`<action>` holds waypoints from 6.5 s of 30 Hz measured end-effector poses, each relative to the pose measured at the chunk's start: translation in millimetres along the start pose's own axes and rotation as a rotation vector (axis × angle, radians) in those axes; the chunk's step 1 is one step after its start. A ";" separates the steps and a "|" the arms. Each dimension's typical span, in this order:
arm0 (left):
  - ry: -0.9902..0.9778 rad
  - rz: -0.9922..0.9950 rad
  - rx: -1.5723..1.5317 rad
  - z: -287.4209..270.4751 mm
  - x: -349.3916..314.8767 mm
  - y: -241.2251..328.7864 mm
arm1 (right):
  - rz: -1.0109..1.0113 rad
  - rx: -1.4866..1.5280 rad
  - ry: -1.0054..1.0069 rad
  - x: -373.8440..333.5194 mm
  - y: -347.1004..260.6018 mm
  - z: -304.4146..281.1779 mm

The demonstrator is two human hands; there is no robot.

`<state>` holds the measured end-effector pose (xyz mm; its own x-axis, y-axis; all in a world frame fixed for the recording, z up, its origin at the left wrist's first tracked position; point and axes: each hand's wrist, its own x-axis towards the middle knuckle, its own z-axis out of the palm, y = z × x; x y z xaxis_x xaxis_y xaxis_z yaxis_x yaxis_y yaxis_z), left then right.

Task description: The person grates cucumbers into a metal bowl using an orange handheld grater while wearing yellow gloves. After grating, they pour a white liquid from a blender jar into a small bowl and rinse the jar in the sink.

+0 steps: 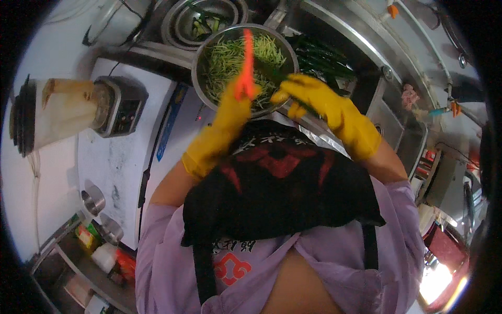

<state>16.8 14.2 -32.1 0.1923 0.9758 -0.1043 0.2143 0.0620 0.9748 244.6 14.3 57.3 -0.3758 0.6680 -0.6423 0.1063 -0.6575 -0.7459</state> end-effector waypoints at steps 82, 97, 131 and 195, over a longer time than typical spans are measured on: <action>-0.017 -0.238 -0.765 -26.0 24.1 57.8 | -0.322 -0.124 -0.186 10.9 3.3 6.8; -0.038 -0.027 -0.372 -9.8 -8.5 25.5 | -0.101 -0.087 0.103 17.9 -18.5 29.0; -0.047 -0.007 -0.186 -13.2 -10.2 10.4 | 0.006 -0.178 0.044 16.9 -17.8 46.0; 0.103 -0.372 -0.434 -75.5 -52.9 37.1 | -0.385 0.020 -0.023 114.8 -101.0 -48.8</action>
<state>-57.7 -19.3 24.5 0.0808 0.8857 -0.4571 -0.1668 0.4641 0.8699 235.7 174.5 50.3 -0.4052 0.8595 -0.3115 -0.0644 -0.3667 -0.9281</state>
